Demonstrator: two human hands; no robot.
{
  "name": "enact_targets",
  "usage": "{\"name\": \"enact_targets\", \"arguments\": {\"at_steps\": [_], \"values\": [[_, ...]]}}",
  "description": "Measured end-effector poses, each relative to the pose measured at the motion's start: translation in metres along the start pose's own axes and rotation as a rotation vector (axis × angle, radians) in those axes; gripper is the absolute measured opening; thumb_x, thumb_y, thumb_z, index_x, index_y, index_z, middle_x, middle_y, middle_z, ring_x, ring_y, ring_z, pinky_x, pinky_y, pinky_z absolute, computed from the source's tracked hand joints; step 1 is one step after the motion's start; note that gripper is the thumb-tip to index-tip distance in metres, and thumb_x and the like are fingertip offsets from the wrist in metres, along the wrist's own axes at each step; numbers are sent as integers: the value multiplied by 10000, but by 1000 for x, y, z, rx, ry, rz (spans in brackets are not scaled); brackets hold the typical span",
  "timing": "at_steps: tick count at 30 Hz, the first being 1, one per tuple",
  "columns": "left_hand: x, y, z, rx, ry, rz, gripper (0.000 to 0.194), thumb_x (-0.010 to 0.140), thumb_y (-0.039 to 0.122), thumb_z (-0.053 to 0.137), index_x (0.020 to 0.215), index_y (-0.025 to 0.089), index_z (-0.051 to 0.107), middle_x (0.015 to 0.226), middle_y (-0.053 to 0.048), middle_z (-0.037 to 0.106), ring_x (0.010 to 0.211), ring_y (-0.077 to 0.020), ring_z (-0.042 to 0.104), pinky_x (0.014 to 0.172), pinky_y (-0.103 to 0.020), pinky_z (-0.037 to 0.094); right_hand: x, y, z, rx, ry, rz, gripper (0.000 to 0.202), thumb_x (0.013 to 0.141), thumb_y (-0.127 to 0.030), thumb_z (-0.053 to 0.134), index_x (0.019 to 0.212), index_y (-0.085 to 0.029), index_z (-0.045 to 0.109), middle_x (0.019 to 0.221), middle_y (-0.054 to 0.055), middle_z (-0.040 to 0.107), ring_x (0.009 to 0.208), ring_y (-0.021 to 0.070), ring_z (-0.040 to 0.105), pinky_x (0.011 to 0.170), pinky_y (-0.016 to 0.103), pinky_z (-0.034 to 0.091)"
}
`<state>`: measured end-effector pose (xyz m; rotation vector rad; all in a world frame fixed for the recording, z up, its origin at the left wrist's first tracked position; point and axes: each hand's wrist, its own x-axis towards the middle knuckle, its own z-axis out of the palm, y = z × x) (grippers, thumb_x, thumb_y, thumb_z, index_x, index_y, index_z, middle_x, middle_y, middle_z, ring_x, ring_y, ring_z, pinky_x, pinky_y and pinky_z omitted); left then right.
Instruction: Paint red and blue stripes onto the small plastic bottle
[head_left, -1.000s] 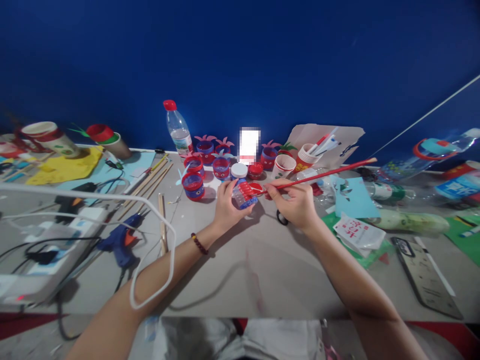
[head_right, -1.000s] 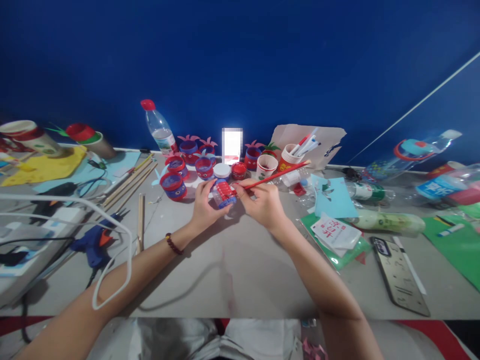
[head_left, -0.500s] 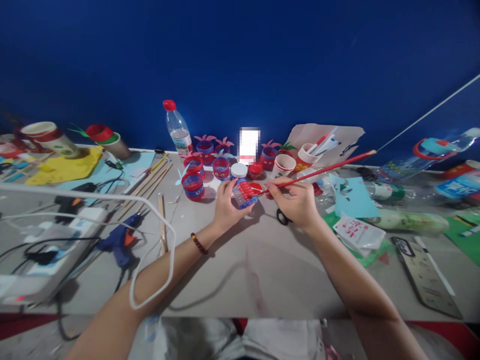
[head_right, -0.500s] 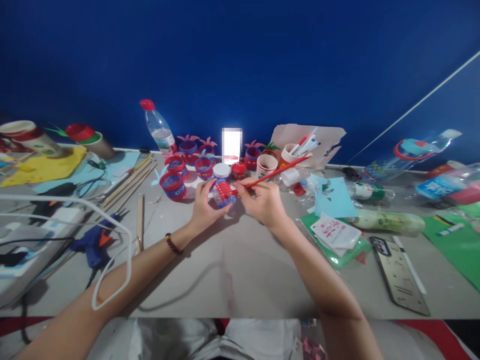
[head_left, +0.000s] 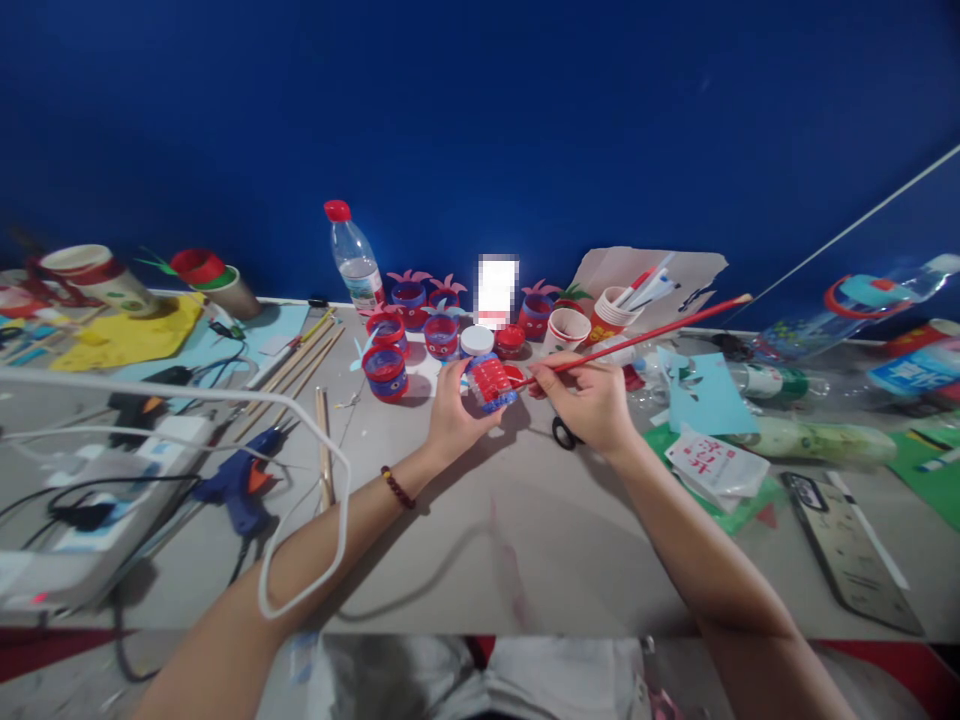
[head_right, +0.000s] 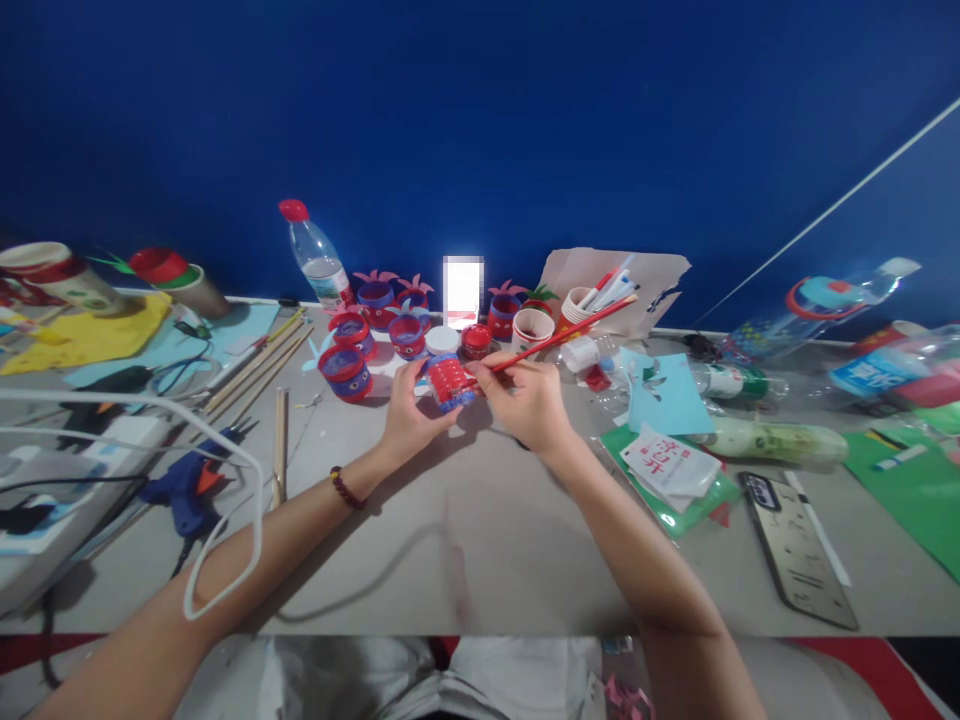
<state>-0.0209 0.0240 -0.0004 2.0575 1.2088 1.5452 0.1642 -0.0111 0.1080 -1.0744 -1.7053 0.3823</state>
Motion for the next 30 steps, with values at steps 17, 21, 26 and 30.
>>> {"name": "enact_targets", "arguments": {"at_steps": [17,21,26,30], "values": [[-1,-4,2,-1,20,4,764,693,330,834,1329,231,423,1269,-111,551,1201,-281,558,1025,-469,489,2,-3,-5,-74,37,-26,177,910,-260,612,786,-174,705,731,46,762,575,162,704,578,280,596],[-1,-3,1,12,17,11,760,694,329,835,1327,233,425,1263,-111,560,1196,-283,561,1026,-475,488,1,-2,-4,-49,28,6,193,917,-294,622,784,-182,706,706,46,756,581,169,704,572,287,591],[0,-2,1,26,8,-3,762,693,336,832,1327,240,422,1264,-111,561,1194,-290,568,1027,-488,487,1,-2,-3,-68,13,29,208,916,-311,625,769,-191,711,681,45,749,569,173,691,556,294,585],[0,-1,1,30,6,-6,749,694,340,828,1317,236,425,1255,-110,564,1184,-289,573,1018,-485,493,1,-3,-3,-50,3,7,198,911,-283,617,758,-192,703,682,37,748,557,164,685,558,292,586]]}}
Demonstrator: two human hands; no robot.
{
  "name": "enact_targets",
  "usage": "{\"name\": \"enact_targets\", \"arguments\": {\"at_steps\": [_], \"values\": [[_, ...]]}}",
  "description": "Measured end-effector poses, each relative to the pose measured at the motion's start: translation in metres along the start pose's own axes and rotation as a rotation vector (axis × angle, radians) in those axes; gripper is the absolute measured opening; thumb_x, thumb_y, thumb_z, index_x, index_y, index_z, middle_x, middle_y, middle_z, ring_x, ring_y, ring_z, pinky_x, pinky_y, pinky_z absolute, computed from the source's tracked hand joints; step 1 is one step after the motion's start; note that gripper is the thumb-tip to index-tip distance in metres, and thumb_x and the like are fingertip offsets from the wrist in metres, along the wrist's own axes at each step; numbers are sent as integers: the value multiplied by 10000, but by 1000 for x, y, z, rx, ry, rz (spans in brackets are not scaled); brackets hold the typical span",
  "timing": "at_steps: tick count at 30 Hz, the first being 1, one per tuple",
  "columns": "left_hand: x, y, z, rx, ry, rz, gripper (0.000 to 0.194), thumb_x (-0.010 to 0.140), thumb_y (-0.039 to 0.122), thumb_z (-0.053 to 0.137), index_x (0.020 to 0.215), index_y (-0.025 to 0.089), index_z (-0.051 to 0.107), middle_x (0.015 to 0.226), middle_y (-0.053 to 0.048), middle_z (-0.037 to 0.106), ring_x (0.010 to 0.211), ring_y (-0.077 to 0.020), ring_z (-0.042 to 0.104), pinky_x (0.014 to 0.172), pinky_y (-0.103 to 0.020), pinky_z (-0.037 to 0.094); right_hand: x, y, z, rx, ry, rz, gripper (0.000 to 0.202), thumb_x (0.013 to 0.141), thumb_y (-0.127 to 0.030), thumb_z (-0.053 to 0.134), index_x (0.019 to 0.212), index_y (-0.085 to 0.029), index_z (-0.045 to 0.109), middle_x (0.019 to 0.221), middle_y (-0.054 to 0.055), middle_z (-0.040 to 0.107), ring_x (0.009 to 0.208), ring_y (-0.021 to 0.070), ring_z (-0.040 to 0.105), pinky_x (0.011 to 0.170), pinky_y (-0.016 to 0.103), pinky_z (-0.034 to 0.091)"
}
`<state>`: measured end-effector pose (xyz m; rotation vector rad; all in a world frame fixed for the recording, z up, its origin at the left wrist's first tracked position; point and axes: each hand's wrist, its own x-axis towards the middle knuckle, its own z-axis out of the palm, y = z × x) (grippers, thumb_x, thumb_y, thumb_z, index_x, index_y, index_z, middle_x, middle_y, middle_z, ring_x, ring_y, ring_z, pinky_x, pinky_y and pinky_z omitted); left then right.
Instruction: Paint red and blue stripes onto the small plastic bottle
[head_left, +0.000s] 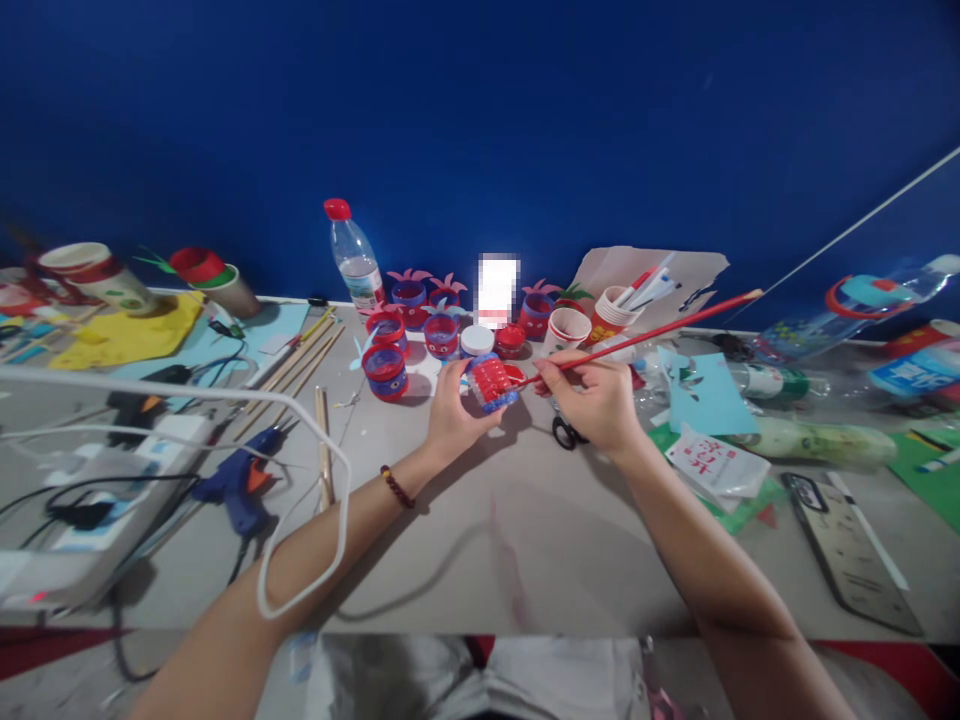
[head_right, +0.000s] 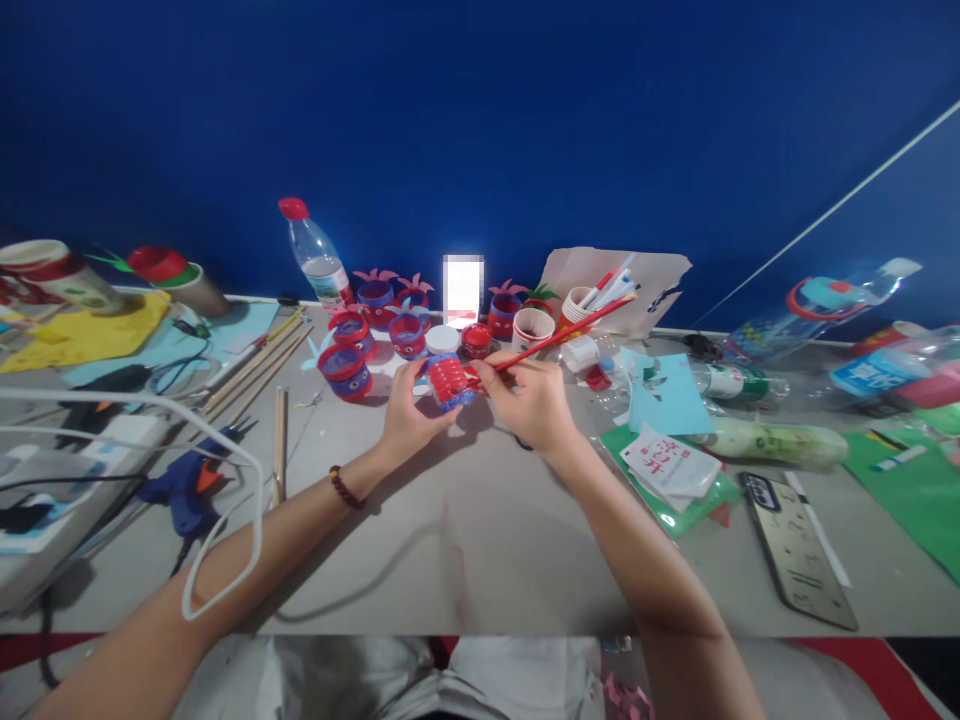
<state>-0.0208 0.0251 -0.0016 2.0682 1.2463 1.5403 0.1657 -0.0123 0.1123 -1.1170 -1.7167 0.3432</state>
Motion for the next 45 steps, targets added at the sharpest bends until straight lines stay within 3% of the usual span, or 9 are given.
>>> {"name": "enact_targets", "arguments": {"at_steps": [30,45], "values": [[0,1,-1,15,-32,28,757,699,341,827,1328,233,419,1257,-115,553,1194,-294,565,1033,-489,487,0,1,1,-19,10,-25,161,904,-261,619,797,-190,715,756,54,772,618,174,714,611,295,609],[-2,-4,1,-27,-16,-34,775,690,357,832,1333,233,417,1270,-118,544,1203,-288,562,1019,-472,501,1,4,0,131,34,96,225,884,-357,666,758,-176,712,663,41,740,545,182,707,554,298,626]]}}
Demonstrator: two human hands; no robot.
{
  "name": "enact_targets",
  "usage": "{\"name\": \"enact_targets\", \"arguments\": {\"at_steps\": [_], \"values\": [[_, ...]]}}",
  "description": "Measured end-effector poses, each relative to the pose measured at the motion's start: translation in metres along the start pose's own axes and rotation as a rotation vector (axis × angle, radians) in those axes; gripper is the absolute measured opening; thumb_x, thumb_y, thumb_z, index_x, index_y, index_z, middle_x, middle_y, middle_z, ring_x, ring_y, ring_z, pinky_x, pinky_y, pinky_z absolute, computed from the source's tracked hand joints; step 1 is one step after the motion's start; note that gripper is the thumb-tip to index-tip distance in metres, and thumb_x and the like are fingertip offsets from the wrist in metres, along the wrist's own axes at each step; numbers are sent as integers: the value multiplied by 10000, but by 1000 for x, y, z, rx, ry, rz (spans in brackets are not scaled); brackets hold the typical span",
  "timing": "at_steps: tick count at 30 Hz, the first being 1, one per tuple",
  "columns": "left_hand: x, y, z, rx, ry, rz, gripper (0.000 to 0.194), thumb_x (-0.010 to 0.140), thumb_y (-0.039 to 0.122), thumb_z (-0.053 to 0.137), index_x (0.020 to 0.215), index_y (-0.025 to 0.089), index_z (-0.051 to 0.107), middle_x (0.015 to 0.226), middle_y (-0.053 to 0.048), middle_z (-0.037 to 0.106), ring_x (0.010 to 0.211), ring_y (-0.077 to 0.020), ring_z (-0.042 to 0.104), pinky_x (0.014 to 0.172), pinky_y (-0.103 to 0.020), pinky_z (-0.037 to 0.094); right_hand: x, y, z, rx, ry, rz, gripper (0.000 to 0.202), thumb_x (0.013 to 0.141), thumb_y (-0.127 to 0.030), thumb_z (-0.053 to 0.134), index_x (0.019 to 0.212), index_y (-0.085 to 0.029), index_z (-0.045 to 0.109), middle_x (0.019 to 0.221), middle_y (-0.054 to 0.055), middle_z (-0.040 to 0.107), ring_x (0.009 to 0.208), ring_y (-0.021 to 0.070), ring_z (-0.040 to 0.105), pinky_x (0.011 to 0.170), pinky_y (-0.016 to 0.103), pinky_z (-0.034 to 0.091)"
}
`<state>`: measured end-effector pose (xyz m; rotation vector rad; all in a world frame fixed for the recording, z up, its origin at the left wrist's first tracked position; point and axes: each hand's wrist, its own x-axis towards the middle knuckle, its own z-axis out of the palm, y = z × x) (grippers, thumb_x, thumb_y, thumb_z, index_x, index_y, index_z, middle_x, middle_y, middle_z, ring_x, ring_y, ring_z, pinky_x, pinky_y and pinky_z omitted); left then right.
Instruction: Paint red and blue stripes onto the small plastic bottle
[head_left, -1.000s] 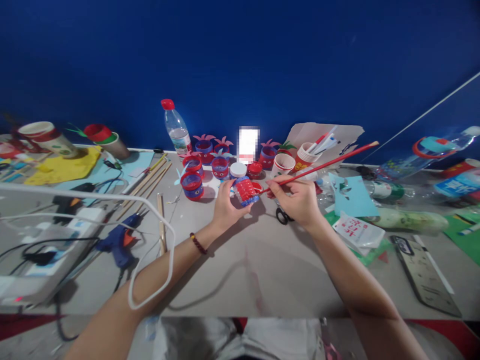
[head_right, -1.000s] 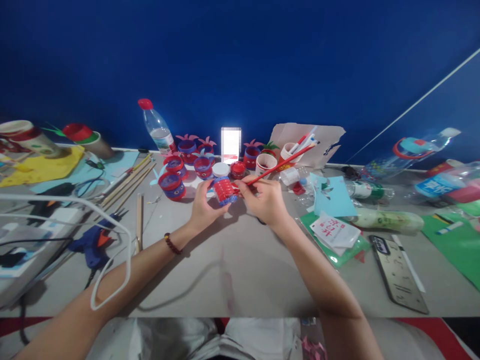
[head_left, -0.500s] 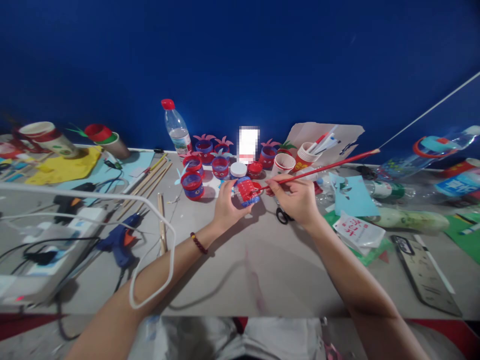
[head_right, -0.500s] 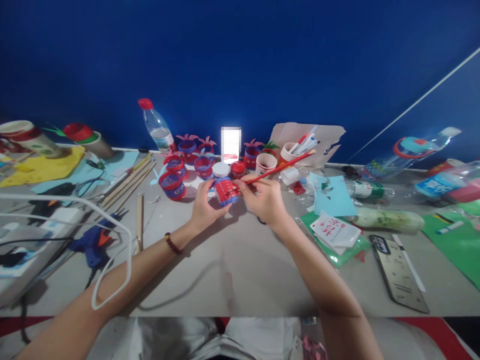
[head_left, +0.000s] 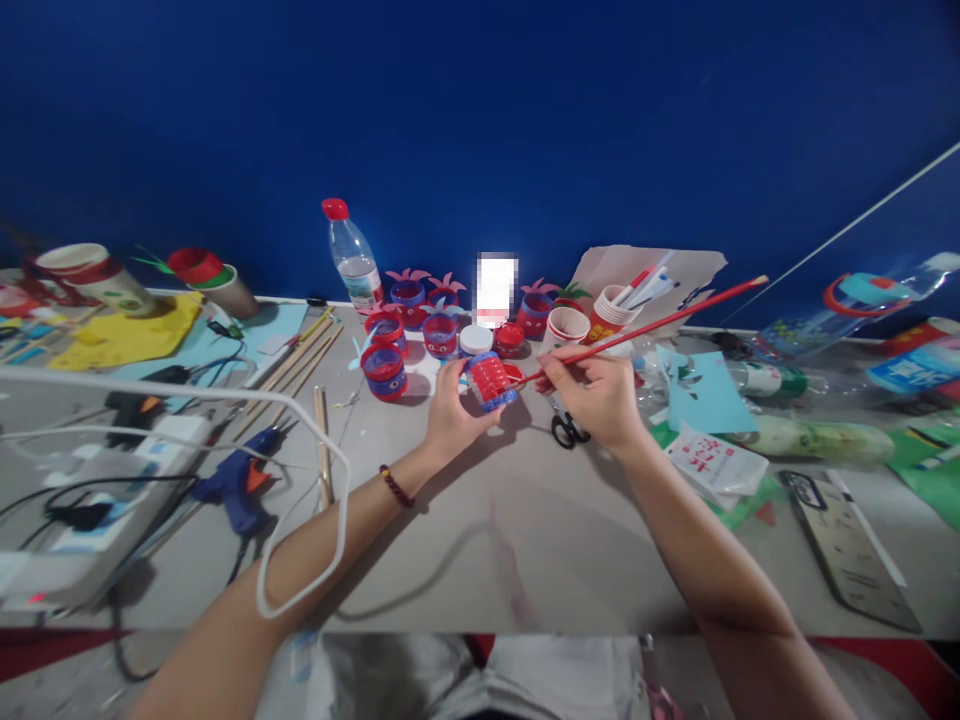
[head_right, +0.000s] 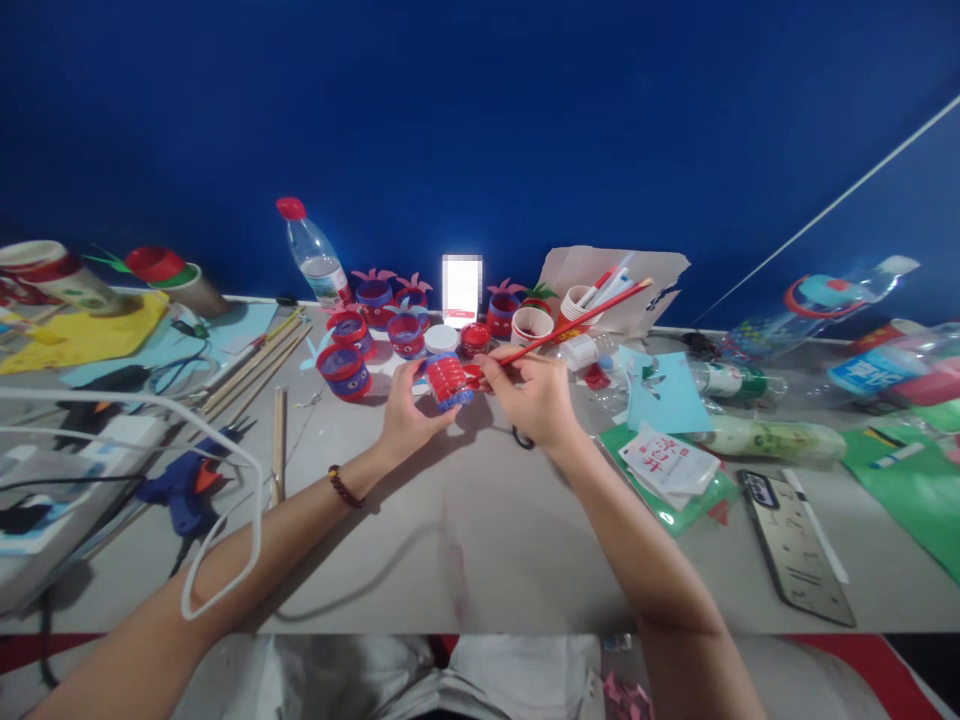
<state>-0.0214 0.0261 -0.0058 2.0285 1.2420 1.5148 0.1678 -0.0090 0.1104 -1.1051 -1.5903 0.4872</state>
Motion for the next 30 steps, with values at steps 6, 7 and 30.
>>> {"name": "enact_targets", "arguments": {"at_steps": [6,7,30], "values": [[1,-1,1,-19,18,-10,772,687,361,831,1327,234,417,1261,-112,541,1184,-279,572,1015,-465,506,1,2,0,-71,5,-62,180,887,-300,651,770,-178,714,678,41,745,557,184,709,551,297,610],[1,-1,1,-18,20,-16,772,688,361,829,1328,234,417,1261,-112,539,1180,-277,575,1013,-462,508,2,3,0,-72,6,-61,175,887,-296,650,777,-177,715,673,41,743,551,184,708,550,297,609],[0,-3,3,-68,33,-29,764,675,339,826,1318,229,428,1264,-108,529,1183,-272,567,1027,-458,504,2,5,-2,-11,23,-9,207,893,-347,656,790,-173,703,650,38,732,554,188,721,558,300,633]]}}
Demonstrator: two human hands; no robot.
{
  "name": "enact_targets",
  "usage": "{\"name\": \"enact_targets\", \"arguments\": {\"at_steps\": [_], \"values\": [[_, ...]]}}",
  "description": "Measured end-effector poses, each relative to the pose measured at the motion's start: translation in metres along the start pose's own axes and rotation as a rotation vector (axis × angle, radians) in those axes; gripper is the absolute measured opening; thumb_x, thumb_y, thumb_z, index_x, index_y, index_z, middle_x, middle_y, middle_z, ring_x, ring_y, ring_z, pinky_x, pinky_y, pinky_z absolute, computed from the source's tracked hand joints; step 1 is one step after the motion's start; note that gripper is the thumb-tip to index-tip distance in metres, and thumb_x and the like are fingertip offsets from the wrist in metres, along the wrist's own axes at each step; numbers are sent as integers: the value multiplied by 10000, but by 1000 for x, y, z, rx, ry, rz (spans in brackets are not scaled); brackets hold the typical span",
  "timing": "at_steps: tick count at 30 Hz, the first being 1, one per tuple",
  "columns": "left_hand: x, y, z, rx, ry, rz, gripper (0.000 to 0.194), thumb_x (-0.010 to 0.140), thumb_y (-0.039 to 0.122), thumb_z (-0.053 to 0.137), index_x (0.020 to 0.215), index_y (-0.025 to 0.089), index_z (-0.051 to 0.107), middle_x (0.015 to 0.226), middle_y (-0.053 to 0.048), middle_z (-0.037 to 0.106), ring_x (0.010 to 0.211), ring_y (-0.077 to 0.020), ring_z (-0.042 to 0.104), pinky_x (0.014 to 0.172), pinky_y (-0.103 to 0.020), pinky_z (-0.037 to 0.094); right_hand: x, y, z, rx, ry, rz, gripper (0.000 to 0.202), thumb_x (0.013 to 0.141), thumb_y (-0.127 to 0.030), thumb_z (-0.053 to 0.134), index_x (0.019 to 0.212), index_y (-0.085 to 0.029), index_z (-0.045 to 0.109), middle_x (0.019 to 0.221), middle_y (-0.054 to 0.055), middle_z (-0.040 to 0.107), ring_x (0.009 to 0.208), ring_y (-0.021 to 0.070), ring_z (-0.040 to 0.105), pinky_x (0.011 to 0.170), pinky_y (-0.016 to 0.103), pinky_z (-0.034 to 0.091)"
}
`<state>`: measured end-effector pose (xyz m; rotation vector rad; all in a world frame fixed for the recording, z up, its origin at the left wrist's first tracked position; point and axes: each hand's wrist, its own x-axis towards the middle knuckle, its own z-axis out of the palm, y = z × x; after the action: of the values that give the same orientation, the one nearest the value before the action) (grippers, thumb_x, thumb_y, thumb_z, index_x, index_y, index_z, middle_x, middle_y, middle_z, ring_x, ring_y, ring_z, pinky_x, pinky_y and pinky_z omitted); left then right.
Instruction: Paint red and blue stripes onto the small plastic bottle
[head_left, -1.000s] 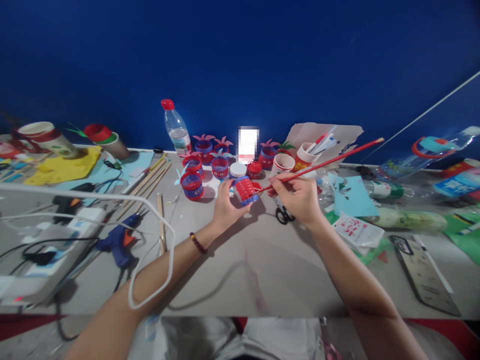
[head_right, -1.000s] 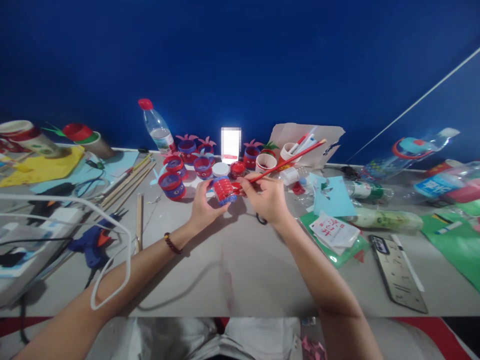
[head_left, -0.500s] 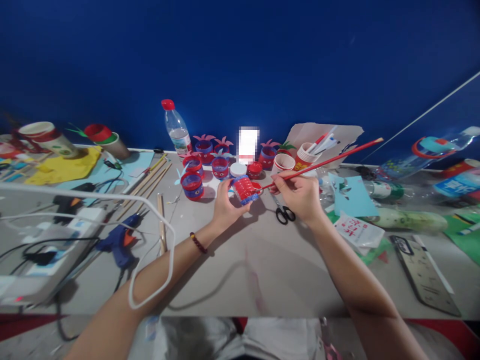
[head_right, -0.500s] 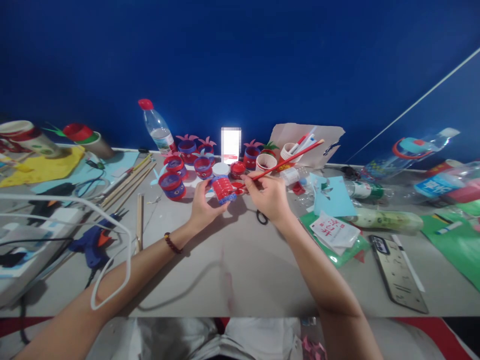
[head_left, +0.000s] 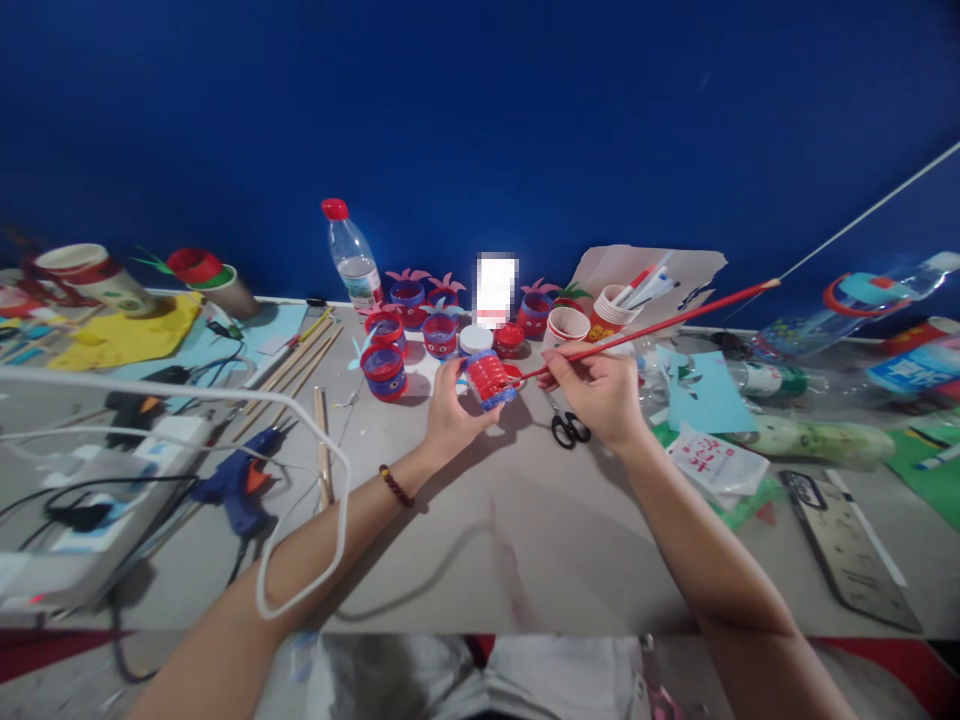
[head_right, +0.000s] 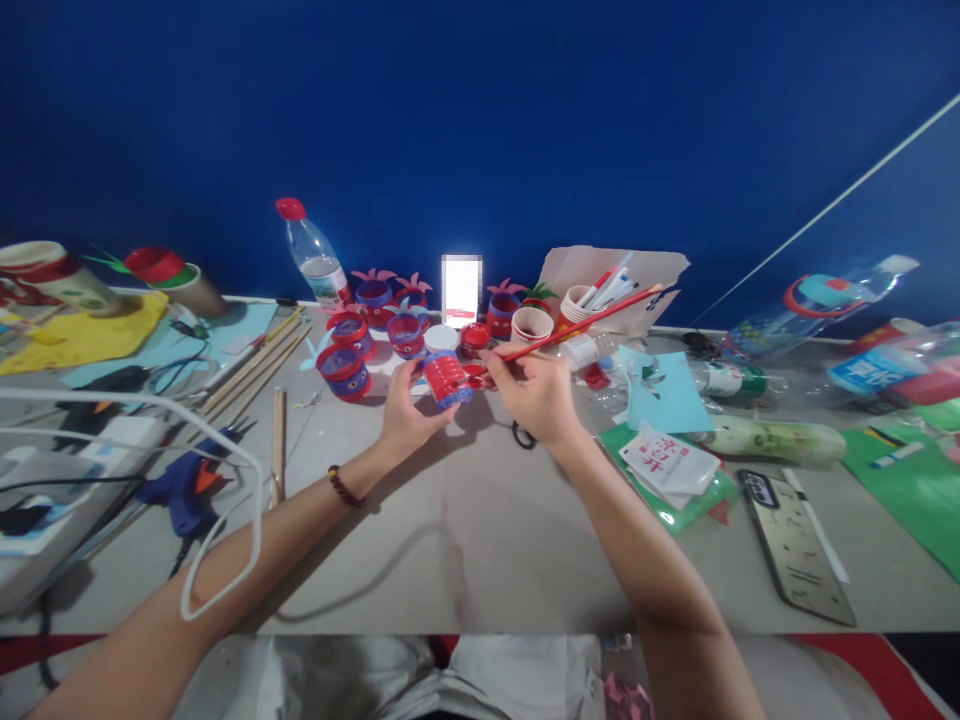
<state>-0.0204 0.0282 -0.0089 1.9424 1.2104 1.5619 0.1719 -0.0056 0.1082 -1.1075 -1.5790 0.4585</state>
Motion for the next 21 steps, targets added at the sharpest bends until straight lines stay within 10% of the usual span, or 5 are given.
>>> {"name": "enact_targets", "arguments": {"at_steps": [21], "values": [[0,1,0,16,-12,30,750,686,344,821,1315,226,431,1255,-110,543,1178,-276,571,1025,-466,504,-1,0,-1,3,14,-8,188,892,-328,663,795,-173,710,670,33,736,568,180,722,580,301,640]]}}
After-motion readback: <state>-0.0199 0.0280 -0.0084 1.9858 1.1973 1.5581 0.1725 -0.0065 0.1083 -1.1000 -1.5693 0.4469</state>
